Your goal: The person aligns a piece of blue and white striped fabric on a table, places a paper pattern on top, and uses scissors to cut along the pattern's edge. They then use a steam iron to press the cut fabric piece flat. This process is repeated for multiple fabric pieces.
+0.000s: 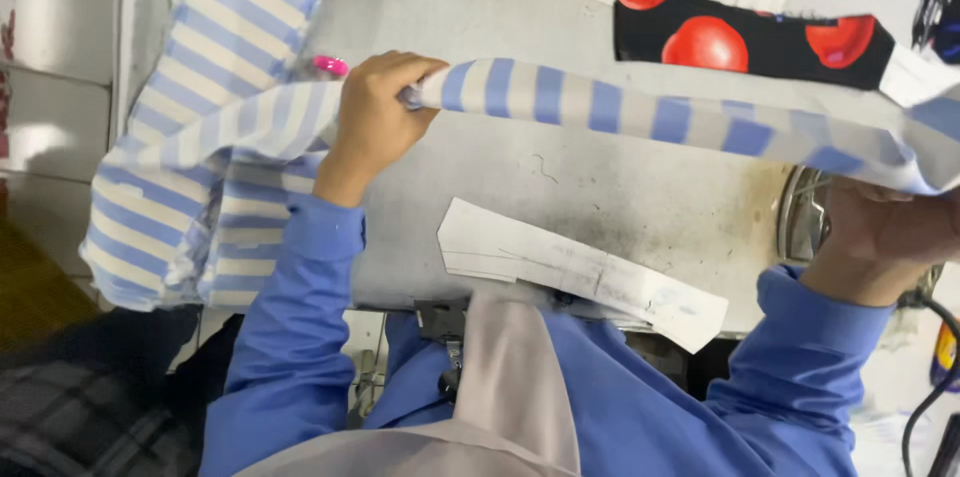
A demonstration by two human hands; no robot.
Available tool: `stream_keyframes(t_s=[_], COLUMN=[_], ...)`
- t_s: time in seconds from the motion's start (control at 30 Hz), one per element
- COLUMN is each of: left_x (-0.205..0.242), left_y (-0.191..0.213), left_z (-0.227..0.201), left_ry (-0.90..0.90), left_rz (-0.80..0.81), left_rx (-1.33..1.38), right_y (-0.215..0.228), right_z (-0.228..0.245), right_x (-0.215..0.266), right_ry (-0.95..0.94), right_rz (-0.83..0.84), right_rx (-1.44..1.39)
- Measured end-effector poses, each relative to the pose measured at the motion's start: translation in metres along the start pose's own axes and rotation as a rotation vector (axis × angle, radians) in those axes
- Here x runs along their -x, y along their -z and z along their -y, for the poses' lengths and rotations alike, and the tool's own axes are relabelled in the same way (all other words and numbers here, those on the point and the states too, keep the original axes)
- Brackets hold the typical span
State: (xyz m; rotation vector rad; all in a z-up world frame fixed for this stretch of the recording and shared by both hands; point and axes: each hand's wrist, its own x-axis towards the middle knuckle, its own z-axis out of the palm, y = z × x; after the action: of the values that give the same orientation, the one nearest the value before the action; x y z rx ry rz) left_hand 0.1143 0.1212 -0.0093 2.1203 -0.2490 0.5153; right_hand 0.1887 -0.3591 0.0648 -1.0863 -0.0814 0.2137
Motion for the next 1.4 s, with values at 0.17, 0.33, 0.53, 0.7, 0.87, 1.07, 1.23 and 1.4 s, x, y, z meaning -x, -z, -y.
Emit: stream_keyframes(t_s=[0.17,0.33,0.53,0.7,0.87,1.07,1.23,1.4], left_x=[0.026,0.024,0.003,-0.043,-0.052,-0.007,0.070,0.125], left_y=[-0.021,-0.061,-0.197,-0.284,-0.305,-0.214,-0.131,-0.107], left_z=[0.014,-0.001,-0.008,0.010,0.016,-0.015,-0.014,0.015], left_ry=[-0.047,-0.021,0.187,0.325,0.458,0.585,0.706,0.790], left_rz=[0.031,0.199,0.206,0.053,0.166,-0.161,-0.256,-0.236], left_rx=[-0.294,-0.632,0.010,-0.253,-0.458,0.097,0.068,-0.094], right_y=[0.062,0.063,0.097,0.137,0.148,0.144,0.127,0.109], right_z=[-0.001,-0.029,-0.062,-0.076,-0.063,-0.013,-0.022,-0.078], right_x=[0.075,0.112,0.144,0.164,0.159,0.152,0.136,0.135], right_ry=[0.073,-0.479,-0.317,-0.200,-0.102,-0.020,0.063,-0.132], right_rz=[0.228,-0.084,0.267,-0.011,-0.161,-0.153,0.122,-0.323], right_rx=[0.185,0.639,0.299,0.146,0.056,0.612,1.551,1.374])
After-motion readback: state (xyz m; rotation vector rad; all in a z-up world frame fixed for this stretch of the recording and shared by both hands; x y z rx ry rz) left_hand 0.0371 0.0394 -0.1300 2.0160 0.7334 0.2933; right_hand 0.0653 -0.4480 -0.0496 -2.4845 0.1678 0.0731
